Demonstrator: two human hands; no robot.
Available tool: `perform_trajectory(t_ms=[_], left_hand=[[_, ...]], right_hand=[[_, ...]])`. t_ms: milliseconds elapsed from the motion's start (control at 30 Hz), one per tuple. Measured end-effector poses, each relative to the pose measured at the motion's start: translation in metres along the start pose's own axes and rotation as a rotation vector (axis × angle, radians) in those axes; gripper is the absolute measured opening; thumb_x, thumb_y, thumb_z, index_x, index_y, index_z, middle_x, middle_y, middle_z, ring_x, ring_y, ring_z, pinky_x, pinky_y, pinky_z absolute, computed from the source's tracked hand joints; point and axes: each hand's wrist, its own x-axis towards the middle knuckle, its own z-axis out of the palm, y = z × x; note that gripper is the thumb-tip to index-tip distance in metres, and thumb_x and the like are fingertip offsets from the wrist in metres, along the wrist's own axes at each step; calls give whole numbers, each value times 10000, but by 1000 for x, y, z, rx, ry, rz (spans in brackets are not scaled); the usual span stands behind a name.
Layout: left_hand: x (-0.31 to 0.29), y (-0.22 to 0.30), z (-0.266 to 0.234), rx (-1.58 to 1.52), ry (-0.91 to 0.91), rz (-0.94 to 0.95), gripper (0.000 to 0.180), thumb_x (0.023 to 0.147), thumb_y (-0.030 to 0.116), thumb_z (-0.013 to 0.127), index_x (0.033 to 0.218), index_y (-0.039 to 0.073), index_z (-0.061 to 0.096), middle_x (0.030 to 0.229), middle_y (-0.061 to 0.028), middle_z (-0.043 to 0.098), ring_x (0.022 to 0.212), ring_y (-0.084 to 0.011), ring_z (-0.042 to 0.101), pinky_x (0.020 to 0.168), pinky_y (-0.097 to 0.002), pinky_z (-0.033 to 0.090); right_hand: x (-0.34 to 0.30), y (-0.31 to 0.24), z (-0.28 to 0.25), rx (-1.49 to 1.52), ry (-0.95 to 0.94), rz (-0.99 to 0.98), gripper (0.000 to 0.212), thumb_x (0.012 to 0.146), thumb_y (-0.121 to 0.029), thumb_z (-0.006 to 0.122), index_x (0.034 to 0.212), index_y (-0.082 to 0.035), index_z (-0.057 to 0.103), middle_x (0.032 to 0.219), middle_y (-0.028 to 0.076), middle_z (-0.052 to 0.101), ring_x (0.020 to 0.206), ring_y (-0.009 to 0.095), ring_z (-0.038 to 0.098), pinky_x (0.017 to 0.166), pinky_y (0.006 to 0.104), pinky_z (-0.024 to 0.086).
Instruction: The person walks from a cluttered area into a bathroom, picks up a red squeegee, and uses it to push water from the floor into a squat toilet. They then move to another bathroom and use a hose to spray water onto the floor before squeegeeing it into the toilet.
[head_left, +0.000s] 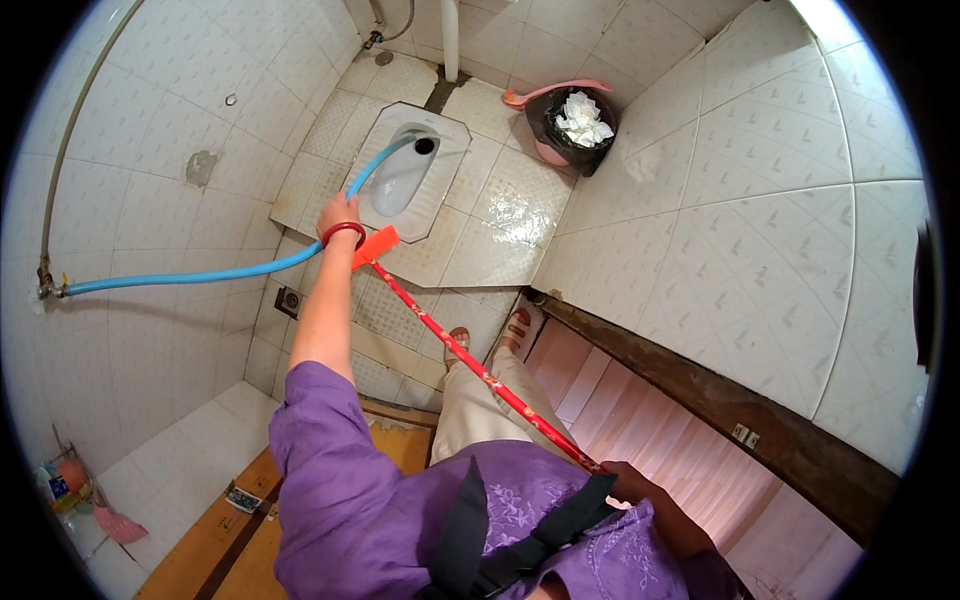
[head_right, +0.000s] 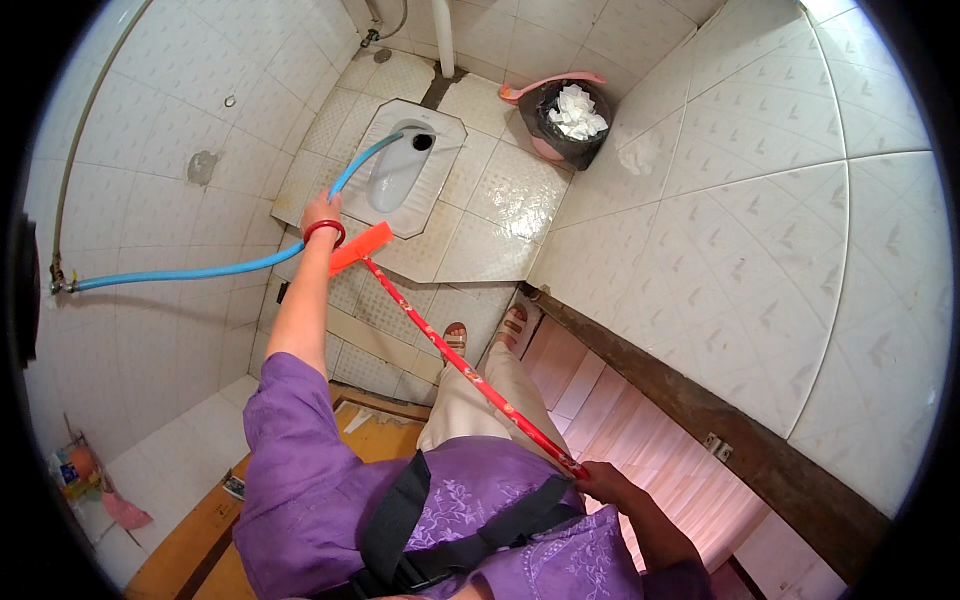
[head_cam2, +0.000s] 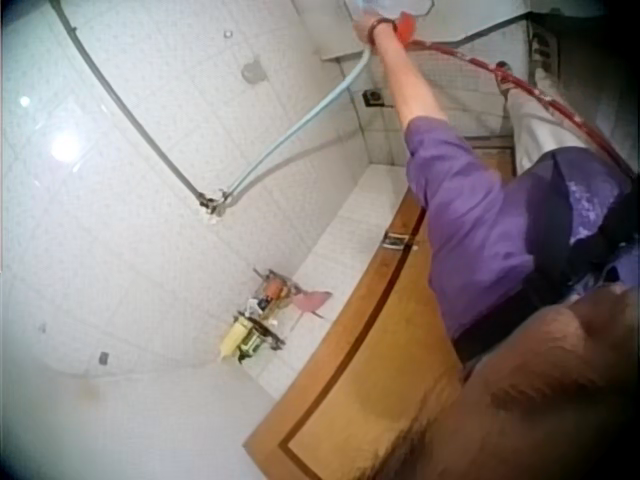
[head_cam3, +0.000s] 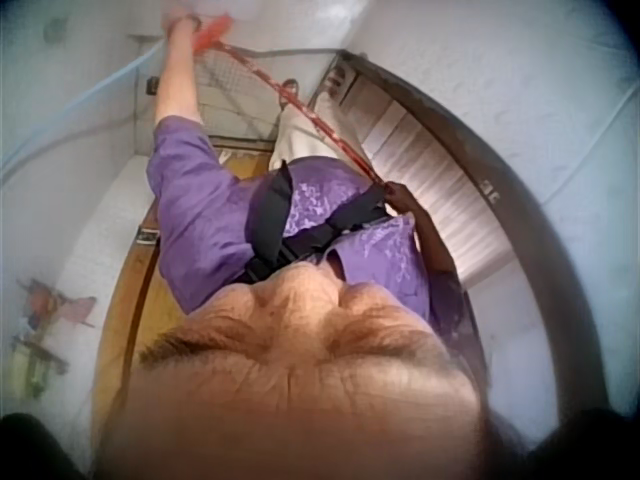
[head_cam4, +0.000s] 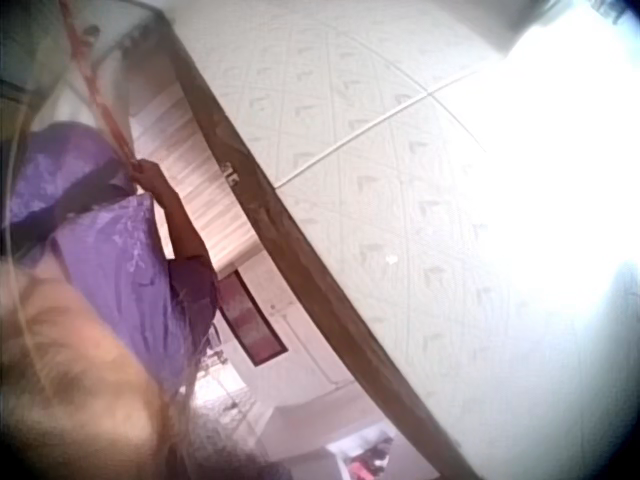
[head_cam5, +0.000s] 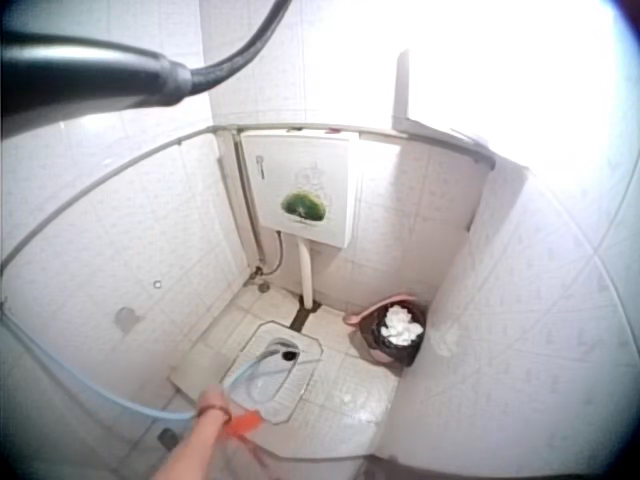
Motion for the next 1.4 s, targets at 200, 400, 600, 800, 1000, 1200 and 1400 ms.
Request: perform_trajectory(t_ms=[200,400,600,800,1000,1200,1400], left_hand=[[12,4,-20,-163,71,-89,283,797,348,464,957,144,578,906,-130,590,841,-323,556,703,-420,437],[21,-33,-20,-149,48,-309,271,783,319,492,933,119,596,921,-138,588,846,-317,561,704,-413,442],[-6,-87,-16,-83,-19,-467,285,775,295,518,925,65,598,928,-155,586,851,-325,563,697,-411,447],[-44,-128,-14,57,-137,-521,280,783,278,511,923,54,604,952,-151,584,865,-320,567,723,-409,452],[-73,-149,-2,124,-241,-576,280,809,258,478,930,37,600,947,-139,592,861,-300,577,706,-382,472],[-93,-171,20,253,-303,-349,280,799,299,508,916,65,608,946,-141,590,851,-298,577,714,-388,468],[-104,-171,39,302,-485,-183,285,787,299,509,942,77,595,936,-141,587,874,-298,563,731,-396,456]], right_hand=[[2,35,3,128,33,70,187,679,-186,536,775,-26,523,644,52,511,576,132,480,523,277,392],[-5,47,7,95,76,36,145,676,-136,526,770,-26,515,624,42,477,565,129,451,515,280,378],[-14,64,15,115,119,-97,134,671,-116,545,750,-21,493,613,32,455,556,108,422,507,269,361],[-44,42,18,128,137,-12,97,687,-100,554,727,-39,491,608,15,447,540,90,409,479,245,346],[-59,68,28,206,179,99,108,703,-131,574,716,-45,510,577,11,462,490,92,419,422,240,340],[-69,127,49,523,201,170,126,707,-149,573,705,-42,507,546,22,456,437,99,413,365,247,329],[-79,134,61,510,294,184,143,705,-163,577,694,-44,500,531,26,457,423,102,416,357,257,337]])
